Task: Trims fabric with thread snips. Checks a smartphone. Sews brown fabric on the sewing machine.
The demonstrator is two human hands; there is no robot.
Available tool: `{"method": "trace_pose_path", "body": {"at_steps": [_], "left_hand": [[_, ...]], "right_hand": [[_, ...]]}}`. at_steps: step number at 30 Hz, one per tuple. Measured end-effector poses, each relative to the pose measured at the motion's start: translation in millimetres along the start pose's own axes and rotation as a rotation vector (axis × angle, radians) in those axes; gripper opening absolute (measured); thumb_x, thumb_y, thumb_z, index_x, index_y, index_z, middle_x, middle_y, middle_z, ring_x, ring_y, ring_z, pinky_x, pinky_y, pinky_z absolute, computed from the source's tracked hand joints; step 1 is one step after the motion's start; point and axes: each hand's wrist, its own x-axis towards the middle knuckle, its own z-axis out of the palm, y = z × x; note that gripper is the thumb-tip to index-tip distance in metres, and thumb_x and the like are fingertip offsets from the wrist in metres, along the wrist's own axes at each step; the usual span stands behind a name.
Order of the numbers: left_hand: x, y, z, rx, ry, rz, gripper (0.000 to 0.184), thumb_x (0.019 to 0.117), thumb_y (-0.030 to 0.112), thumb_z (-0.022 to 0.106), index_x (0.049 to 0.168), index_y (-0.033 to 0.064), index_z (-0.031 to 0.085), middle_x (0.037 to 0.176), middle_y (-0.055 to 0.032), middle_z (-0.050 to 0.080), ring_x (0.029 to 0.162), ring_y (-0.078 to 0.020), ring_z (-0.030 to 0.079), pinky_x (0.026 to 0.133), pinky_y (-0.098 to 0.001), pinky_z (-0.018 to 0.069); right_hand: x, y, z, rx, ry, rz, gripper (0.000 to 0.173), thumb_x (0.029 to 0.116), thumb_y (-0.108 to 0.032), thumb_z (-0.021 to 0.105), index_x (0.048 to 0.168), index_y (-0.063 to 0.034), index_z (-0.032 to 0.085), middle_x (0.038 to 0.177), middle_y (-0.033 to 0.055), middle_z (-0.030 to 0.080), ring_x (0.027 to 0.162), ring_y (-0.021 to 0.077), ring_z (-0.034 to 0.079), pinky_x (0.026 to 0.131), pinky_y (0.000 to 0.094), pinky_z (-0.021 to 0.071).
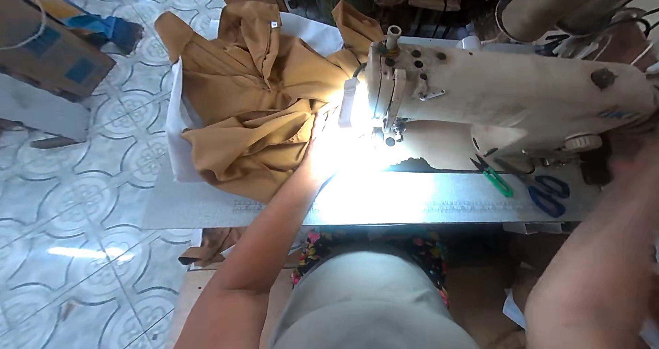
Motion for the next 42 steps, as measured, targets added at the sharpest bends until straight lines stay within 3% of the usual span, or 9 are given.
{"method": "trace_pose_path", "body": {"at_steps": [5,11,16,20,23,28,33,38,42], "left_hand": [[0.3,-1.1,2.0,0.026,-0.031,-0.022,0.045,0.0951,0.006,0.061,0.134,0.0275,0.067,0.144,-0.0122,0.059,0.139,-0.0381,0.048,0.114,-0.0640,0.0324],[4.3,-14.2,7.1,0.025,-0.121,-0.196,0.032,0.1019,0.010,0.054,0.130,0.0105,0.068,0.146,-0.0150,0.058,0.144,-0.0368,0.044,0.125,-0.0567,0.0179],[27.9,-58.4,-15.1,-0.248,0.102,-0.461,0.023,0.0907,-0.002,0.063,0.113,-0.0014,0.071,0.127,-0.0203,0.067,0.122,-0.0361,0.063,0.105,-0.0528,0.0488],[17.8,-75.2,-26.6,-0.287,0.204,-0.570,0.028,0.0911,-0.013,0.051,0.107,-0.0044,0.073,0.130,-0.0184,0.067,0.126,-0.0328,0.062,0.109,-0.0502,0.0465],[-7.6,-65.1,-32.1,-0.403,0.284,-0.638,0.024,0.0939,-0.011,0.049,0.100,-0.0054,0.072,0.130,-0.0139,0.068,0.125,-0.0223,0.063,0.111,-0.0411,0.0463],[-42.3,-56.2,-33.5,-0.583,0.410,-0.695,0.020,0.0928,-0.012,0.048,0.089,-0.0077,0.068,0.126,-0.0142,0.069,0.119,-0.0156,0.064,0.105,-0.0338,0.0484],[-52.7,-51.8,-31.8,-0.648,0.434,-0.655,0.022,0.0918,-0.012,0.046,0.082,-0.0069,0.065,0.125,-0.0130,0.069,0.120,-0.0153,0.063,0.106,-0.0337,0.0480],[-51.7,-52.2,-30.9,-0.637,0.432,-0.637,0.023,0.0912,-0.014,0.047,0.080,-0.0066,0.066,0.125,-0.0119,0.070,0.121,-0.0157,0.063,0.107,-0.0341,0.0477],[-51.8,-51.7,-31.4,-0.643,0.452,-0.621,0.023,0.0903,-0.013,0.047,0.076,-0.0053,0.064,0.123,-0.0105,0.071,0.120,-0.0143,0.063,0.107,-0.0327,0.0478]], "right_hand": [[-38.1,43.6,-6.0,0.040,0.271,0.217,0.036,0.1038,-0.018,0.053,0.138,-0.0099,0.051,0.132,0.0035,0.060,0.107,0.0125,0.064,0.087,0.0334,0.0559],[60.9,56.9,-21.8,-0.018,0.052,-0.012,0.061,0.1050,-0.057,0.045,0.154,-0.0194,0.043,0.150,0.0016,0.054,0.134,0.0127,0.055,0.110,0.0392,0.0498],[24.6,42.2,-6.4,0.177,0.039,-0.094,0.045,0.1093,-0.039,0.046,0.146,-0.0139,0.044,0.135,0.0018,0.061,0.119,0.0148,0.064,0.099,0.0392,0.0573],[-43.2,14.1,3.1,-0.336,0.133,-0.244,0.056,0.1122,-0.038,0.033,0.152,0.0010,0.040,0.151,0.0213,0.048,0.139,0.0236,0.050,0.115,0.0373,0.0418],[-122.1,-4.1,36.1,-0.629,-0.054,-0.366,0.047,0.1115,-0.025,0.038,0.139,0.0114,0.049,0.137,0.0354,0.054,0.126,0.0449,0.057,0.106,0.0547,0.0470],[-164.3,25.7,89.4,-0.865,-0.381,-0.467,0.041,0.1054,-0.027,0.057,0.132,0.0035,0.065,0.131,0.0297,0.064,0.121,0.0536,0.060,0.101,0.0685,0.0449],[-173.4,1.6,125.3,-0.938,-0.381,-0.412,0.034,0.1071,-0.009,0.043,0.123,0.0143,0.062,0.118,0.0371,0.064,0.111,0.0545,0.064,0.092,0.0646,0.0525],[-232.4,-57.1,213.7,-0.525,-0.612,-0.326,0.031,0.1030,-0.009,0.051,0.128,0.0048,0.063,0.103,0.0233,0.071,0.089,0.0356,0.072,0.083,0.0526,0.0580],[-263.9,-70.1,293.7,-0.455,-0.565,-0.776,0.026,0.0972,-0.023,0.067,0.106,-0.0002,0.076,0.094,0.0171,0.074,0.087,0.0329,0.074,0.074,0.0486,0.0605]]}}
